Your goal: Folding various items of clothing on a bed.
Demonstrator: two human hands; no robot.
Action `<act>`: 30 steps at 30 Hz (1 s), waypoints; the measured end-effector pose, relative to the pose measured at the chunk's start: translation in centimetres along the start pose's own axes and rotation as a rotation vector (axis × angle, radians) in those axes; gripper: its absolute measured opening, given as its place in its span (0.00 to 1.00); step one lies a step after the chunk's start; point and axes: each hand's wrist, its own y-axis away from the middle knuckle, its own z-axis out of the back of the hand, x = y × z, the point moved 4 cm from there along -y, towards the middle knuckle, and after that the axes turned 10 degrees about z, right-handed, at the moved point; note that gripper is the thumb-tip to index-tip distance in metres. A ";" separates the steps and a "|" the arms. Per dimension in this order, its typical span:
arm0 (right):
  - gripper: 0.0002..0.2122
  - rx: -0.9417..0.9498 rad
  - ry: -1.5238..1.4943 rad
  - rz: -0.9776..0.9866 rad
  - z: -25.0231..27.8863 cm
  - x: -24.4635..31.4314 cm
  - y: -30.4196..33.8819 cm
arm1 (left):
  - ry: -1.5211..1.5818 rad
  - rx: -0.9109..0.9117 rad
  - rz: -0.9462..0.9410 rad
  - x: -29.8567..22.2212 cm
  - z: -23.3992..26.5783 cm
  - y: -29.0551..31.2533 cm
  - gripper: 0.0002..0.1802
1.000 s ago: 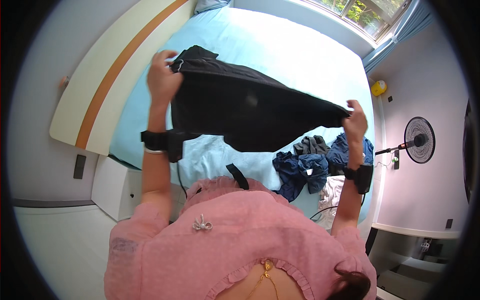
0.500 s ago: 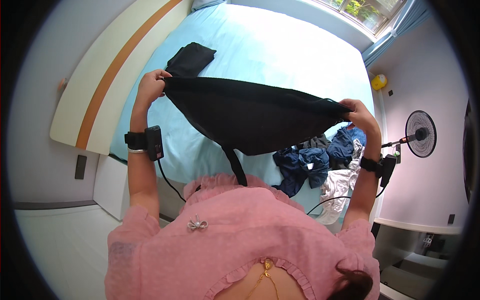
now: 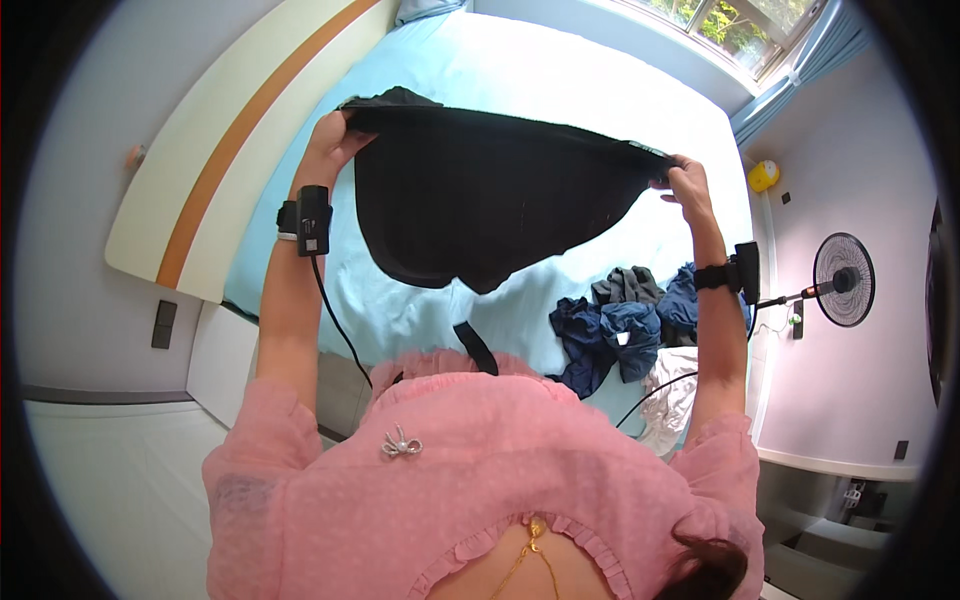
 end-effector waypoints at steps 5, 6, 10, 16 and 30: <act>0.11 -0.471 0.208 0.540 1.4 3.1 0.9 | 0.458 0.126 -0.268 -2.9 -2.4 3.5 0.15; 0.08 -0.473 0.321 0.562 1.0 3.3 2.3 | 0.459 0.113 -0.264 -1.9 -2.1 4.4 0.15; 0.09 -0.158 0.394 0.288 -4.3 -6.2 8.6 | -0.830 -0.408 -0.536 5.7 1.7 7.6 0.21; 0.17 0.040 0.323 -0.353 -13.3 -23.7 22.0 | -0.461 -0.494 0.664 29.5 12.0 12.1 0.16; 0.17 0.431 0.579 -0.402 -17.2 -21.7 33.5 | -1.417 -0.439 0.745 36.3 14.9 19.9 0.22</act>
